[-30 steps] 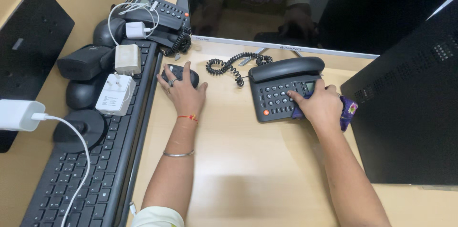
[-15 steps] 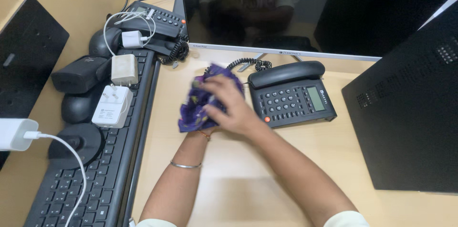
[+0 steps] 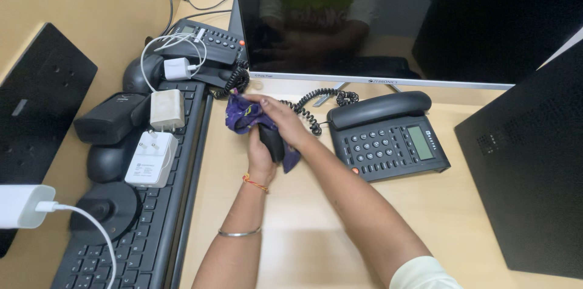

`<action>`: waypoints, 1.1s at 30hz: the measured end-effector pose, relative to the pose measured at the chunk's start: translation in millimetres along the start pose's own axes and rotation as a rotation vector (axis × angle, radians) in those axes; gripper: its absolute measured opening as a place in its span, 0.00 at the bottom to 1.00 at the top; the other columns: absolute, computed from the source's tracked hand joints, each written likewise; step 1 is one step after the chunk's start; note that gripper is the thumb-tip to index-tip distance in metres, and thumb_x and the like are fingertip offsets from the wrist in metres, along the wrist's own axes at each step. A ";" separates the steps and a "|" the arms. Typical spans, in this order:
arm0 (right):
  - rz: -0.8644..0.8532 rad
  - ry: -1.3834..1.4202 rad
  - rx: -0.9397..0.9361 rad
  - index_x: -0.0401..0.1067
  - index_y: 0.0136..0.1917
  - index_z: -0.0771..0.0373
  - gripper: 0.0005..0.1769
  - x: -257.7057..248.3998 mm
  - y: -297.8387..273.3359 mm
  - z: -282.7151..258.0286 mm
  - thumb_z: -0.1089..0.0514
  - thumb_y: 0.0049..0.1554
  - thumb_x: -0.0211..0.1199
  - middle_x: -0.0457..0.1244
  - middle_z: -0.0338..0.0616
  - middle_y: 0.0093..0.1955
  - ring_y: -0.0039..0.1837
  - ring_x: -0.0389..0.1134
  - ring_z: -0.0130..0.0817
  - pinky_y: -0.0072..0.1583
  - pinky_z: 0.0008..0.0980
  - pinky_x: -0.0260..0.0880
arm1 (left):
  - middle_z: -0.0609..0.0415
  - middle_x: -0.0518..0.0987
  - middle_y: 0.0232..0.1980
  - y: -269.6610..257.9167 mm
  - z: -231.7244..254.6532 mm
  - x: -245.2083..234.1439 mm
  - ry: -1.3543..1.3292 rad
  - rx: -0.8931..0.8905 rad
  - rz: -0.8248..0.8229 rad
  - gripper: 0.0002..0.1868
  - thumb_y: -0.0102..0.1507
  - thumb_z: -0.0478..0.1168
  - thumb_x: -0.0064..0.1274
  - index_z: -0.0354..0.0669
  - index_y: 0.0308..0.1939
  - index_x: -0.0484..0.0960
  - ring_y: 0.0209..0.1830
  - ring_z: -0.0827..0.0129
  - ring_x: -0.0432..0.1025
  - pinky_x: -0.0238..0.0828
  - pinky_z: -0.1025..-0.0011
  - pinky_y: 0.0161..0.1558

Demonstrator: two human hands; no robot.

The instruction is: The person wipes a camera, a power adapter, and a computer monitor with a cloth, then organizes a charging cable by coiling it and placing it on a desk.

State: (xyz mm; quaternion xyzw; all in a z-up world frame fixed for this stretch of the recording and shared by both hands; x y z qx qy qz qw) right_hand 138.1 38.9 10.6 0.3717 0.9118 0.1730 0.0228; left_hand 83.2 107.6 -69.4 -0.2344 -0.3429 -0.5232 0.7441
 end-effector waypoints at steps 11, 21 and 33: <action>0.111 -0.741 -0.140 0.54 0.81 0.60 0.31 41.7 -77.3 -35.6 0.48 0.69 0.47 0.49 0.61 0.82 0.82 0.48 0.58 0.79 0.49 0.46 | 0.48 0.79 0.62 4.4 39.4 -5.8 -0.371 0.060 -0.011 0.29 0.72 0.55 0.28 0.41 0.63 0.75 0.61 0.58 0.75 0.71 0.61 0.65; 0.356 -0.754 -0.096 0.63 0.68 0.69 0.21 8.0 -64.2 -30.1 0.54 0.68 0.51 0.64 0.67 0.58 0.62 0.66 0.65 0.61 0.47 0.67 | 0.54 0.75 0.53 1.1 35.1 6.3 0.181 0.214 -0.089 0.19 0.72 0.39 0.55 0.39 0.60 0.62 0.53 0.70 0.71 0.71 0.67 0.58; 0.503 -0.894 -0.374 0.69 0.55 0.64 0.16 -0.4 -63.6 -57.1 0.48 0.68 0.56 0.66 0.59 0.53 0.57 0.69 0.58 0.60 0.50 0.68 | 0.54 0.80 0.57 -3.5 45.8 24.4 -0.308 -0.092 0.013 0.28 0.72 0.60 0.35 0.44 0.64 0.70 0.55 0.64 0.75 0.74 0.62 0.56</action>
Point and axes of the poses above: each hand's wrist, its own y-axis towards the middle knuckle, its own x-axis out of the palm, z = x × y, the point moved 3 cm from there along y, towards the middle knuckle
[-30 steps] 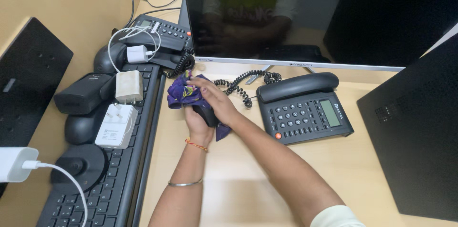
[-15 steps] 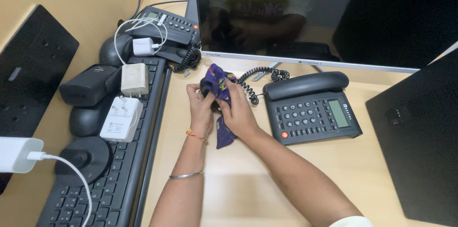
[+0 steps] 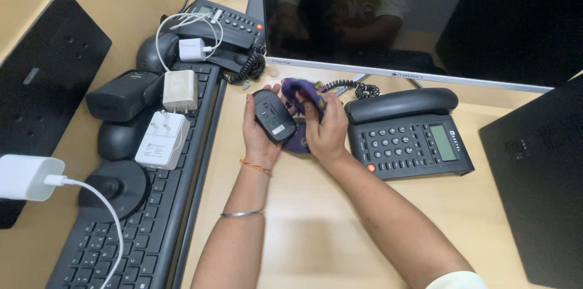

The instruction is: The person wipes a camera, a power adapter, and a computer monitor with a cloth, then organizes a charging cable by coiling it and placing it on a desk.

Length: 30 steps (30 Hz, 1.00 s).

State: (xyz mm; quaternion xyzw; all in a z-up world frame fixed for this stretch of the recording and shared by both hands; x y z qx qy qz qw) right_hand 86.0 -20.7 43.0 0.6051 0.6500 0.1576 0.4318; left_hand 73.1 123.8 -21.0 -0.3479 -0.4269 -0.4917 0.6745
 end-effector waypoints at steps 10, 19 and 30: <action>-0.390 -0.347 0.024 0.60 0.69 0.81 0.42 30.5 -20.1 -26.9 0.38 0.62 0.57 0.62 0.74 0.64 0.56 0.69 0.65 0.54 0.48 0.72 | 0.47 0.77 0.61 10.5 -3.9 -25.7 0.146 0.079 -0.092 0.22 0.71 0.45 0.47 0.38 0.66 0.72 0.59 0.62 0.74 0.72 0.66 0.61; -0.590 -0.399 0.208 0.76 0.37 0.63 0.15 23.8 -20.1 -20.7 0.48 0.53 0.63 0.70 0.55 0.36 0.39 0.72 0.56 0.45 0.52 0.71 | 0.44 0.76 0.65 -30.5 33.2 40.4 1.525 0.902 0.180 0.35 0.56 0.40 0.69 0.35 0.65 0.75 0.64 0.54 0.71 0.66 0.61 0.65; -0.672 -0.441 0.292 0.76 0.39 0.62 0.16 24.8 -12.1 -8.6 0.46 0.52 0.66 0.69 0.59 0.36 0.42 0.71 0.58 0.49 0.54 0.71 | 0.46 0.79 0.60 -34.1 47.0 35.5 2.363 0.793 0.500 0.16 0.56 0.35 0.57 0.42 0.48 0.86 0.68 0.48 0.65 0.52 0.47 0.66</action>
Point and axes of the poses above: each hand's wrist, its own y-axis towards the middle knuckle, its own x-axis out of the palm, z = x × y, the point moved 3 cm from there along y, towards the middle knuckle
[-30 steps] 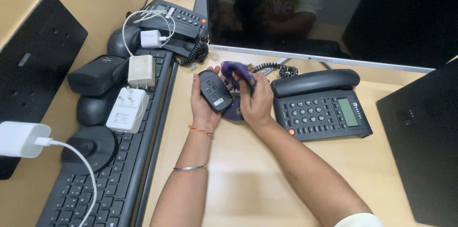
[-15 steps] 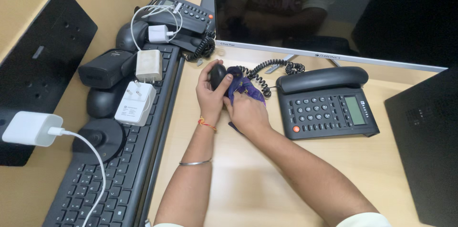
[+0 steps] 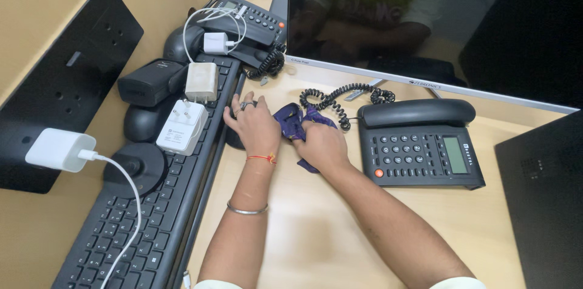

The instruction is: The person wipes a camera, a power adapter, and a computer monitor with a cloth, then organizes a charging cable by coiling it and placing it on a desk.

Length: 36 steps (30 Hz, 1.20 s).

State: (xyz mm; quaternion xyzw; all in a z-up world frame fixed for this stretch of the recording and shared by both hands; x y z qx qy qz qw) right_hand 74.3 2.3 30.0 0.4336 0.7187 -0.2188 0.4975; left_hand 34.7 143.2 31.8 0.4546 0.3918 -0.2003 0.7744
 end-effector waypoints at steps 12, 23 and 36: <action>0.041 0.034 -0.006 0.76 0.39 0.61 0.16 1.2 10.7 8.2 0.46 0.51 0.67 0.68 0.57 0.35 0.42 0.71 0.58 0.48 0.54 0.70 | 0.44 0.73 0.68 145.2 -8.8 98.8 0.139 0.209 0.005 0.17 0.65 0.36 0.49 0.44 0.57 0.81 0.70 0.42 0.61 0.55 0.48 0.68; 0.015 0.067 0.027 0.77 0.40 0.60 0.15 -5.0 12.5 4.7 0.47 0.50 0.67 0.68 0.55 0.34 0.42 0.71 0.57 0.48 0.53 0.70 | 0.46 0.55 0.75 189.4 -47.9 87.2 0.401 -0.119 -0.079 0.33 0.61 0.38 0.51 0.63 0.70 0.66 0.67 0.26 0.56 0.57 0.28 0.55; 0.021 0.098 0.004 0.76 0.40 0.59 0.13 -3.2 10.8 8.1 0.48 0.49 0.67 0.68 0.54 0.34 0.42 0.71 0.56 0.48 0.53 0.70 | 0.42 0.81 0.43 189.1 -88.7 101.9 0.310 0.003 0.005 0.18 0.63 0.37 0.51 0.50 0.57 0.77 0.48 0.40 0.72 0.68 0.49 0.42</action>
Point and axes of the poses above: each hand's wrist, its own y-axis towards the middle knuckle, its own x-axis out of the palm, z = x × y, the point moved 3 cm from there along y, towards the middle knuckle
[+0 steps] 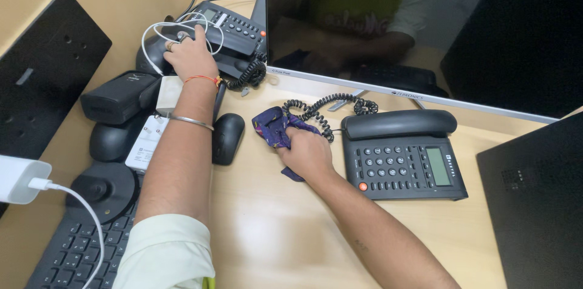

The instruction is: The person wipes a camera, a power adapter, and a computer monitor with a cloth, then organizes a charging cable by coiling it and placing it on a desk.

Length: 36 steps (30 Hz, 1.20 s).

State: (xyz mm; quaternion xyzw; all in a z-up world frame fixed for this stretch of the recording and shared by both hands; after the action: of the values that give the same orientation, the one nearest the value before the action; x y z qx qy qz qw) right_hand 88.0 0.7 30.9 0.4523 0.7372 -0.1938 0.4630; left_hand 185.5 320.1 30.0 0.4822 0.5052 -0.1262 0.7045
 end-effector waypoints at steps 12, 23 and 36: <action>0.027 -0.006 -0.025 0.75 0.39 0.60 0.13 0.6 -0.7 -1.0 0.49 0.49 0.67 0.69 0.53 0.36 0.43 0.71 0.56 0.48 0.53 0.70 | 0.42 0.79 0.47 -6.4 -6.5 -71.6 -0.698 -0.186 0.363 0.13 0.74 0.41 0.38 0.37 0.50 0.76 0.48 0.46 0.74 0.68 0.52 0.52; 0.170 0.056 -0.082 0.71 0.52 0.62 0.20 -1.2 -4.0 -1.9 0.52 0.48 0.69 0.66 0.54 0.53 0.55 0.69 0.55 0.54 0.50 0.69 | 0.43 0.79 0.44 -65.3 9.0 -103.0 -1.938 -0.253 0.486 0.19 0.78 0.42 0.36 0.28 0.46 0.76 0.53 0.62 0.79 0.74 0.68 0.54; 0.544 0.188 -0.546 0.53 0.77 0.60 0.45 -13.9 -28.8 -9.1 0.50 0.52 0.67 0.55 0.56 0.74 0.73 0.56 0.52 0.72 0.53 0.41 | 0.41 0.73 0.67 -183.6 92.3 -121.0 -2.696 -0.312 -0.421 0.28 0.76 0.51 0.30 0.30 0.66 0.70 0.71 0.56 0.67 0.64 0.60 0.71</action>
State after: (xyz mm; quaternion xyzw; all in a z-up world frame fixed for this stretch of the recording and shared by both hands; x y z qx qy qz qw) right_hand 61.3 -14.6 43.5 0.5073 0.6540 0.1815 0.5311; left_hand 62.5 115.8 31.8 -0.1813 -0.4925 -0.5386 0.6592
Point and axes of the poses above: each hand's wrist, its own y-axis towards the middle knuckle, its own x-axis out of the palm, z = x × y, the point moved 3 cm from there along y, towards the middle knuckle
